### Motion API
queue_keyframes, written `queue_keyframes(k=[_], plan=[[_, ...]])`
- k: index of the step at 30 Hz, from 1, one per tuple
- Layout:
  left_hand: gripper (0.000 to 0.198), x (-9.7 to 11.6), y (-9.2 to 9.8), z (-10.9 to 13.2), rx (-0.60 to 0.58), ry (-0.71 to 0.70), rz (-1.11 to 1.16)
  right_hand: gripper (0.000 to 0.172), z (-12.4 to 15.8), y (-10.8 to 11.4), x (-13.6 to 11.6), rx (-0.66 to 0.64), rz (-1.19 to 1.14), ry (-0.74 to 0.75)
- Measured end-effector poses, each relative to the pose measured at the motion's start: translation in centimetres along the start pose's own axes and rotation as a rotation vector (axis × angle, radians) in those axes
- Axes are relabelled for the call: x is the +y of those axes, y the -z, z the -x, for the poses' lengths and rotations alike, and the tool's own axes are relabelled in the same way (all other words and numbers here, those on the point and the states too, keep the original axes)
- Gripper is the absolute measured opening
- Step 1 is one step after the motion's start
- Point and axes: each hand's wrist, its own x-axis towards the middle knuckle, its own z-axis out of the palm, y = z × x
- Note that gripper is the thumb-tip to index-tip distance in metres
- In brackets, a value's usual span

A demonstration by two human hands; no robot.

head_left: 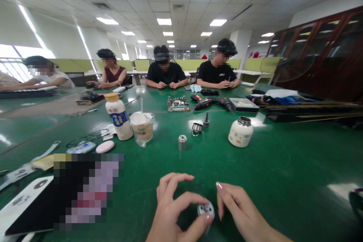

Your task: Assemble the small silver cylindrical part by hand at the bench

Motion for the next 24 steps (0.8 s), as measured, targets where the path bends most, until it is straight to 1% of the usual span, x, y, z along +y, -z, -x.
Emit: queue_keyframes(k=[3,5,8,9,10,11,13,15,17,20,21,22,24], plan=[[0.021,0.4,0.3,-0.6,-0.007,0.025,0.013,0.07,0.1,-0.4,0.3,-0.027,-0.027,-0.024],[0.019,0.3,0.6,-1.2,0.001,0.016,-0.004,0.07,0.1,-0.5,0.5,-0.028,-0.041,-0.043],[0.022,-0.9,1.2,-2.2,0.084,0.014,-0.131,0.069,0.1,-0.5,0.7,-0.028,-0.059,-0.073],[0.023,-1.6,1.3,-2.5,0.113,0.038,-0.196,0.069,0.1,-0.5,0.7,-0.03,-0.063,-0.081],[0.024,-2.3,1.3,-2.7,0.116,0.076,-0.264,0.069,0.1,-0.5,0.8,-0.031,-0.064,-0.087],[0.024,-3.1,1.3,-2.9,0.1,0.118,-0.324,0.069,0.1,-0.5,0.8,-0.034,-0.063,-0.092],[0.024,-4.4,1.1,-3.0,0.028,0.198,-0.413,0.069,0.1,-0.5,0.8,-0.04,-0.057,-0.097],[0.023,-5.0,0.8,-3.0,-0.026,0.229,-0.439,0.069,0.1,-0.5,0.8,-0.044,-0.051,-0.099],[0.023,-4.9,0.7,-2.9,-0.018,0.193,-0.393,0.069,0.1,-0.5,0.8,-0.044,-0.05,-0.102],[0.024,-3.5,1.0,-2.5,0.069,0.06,-0.25,0.068,0.1,-0.5,0.7,-0.049,-0.053,-0.105],[0.024,-2.9,1.1,-2.3,0.081,0.006,-0.203,0.068,0.1,-0.5,0.7,-0.05,-0.054,-0.107],[0.024,-2.4,1.1,-2.0,0.078,-0.046,-0.164,0.067,0.1,-0.5,0.7,-0.052,-0.056,-0.108],[0.025,-1.5,1.2,-1.4,0.035,-0.13,-0.111,0.067,0.1,-0.5,0.6,-0.057,-0.068,-0.109]])
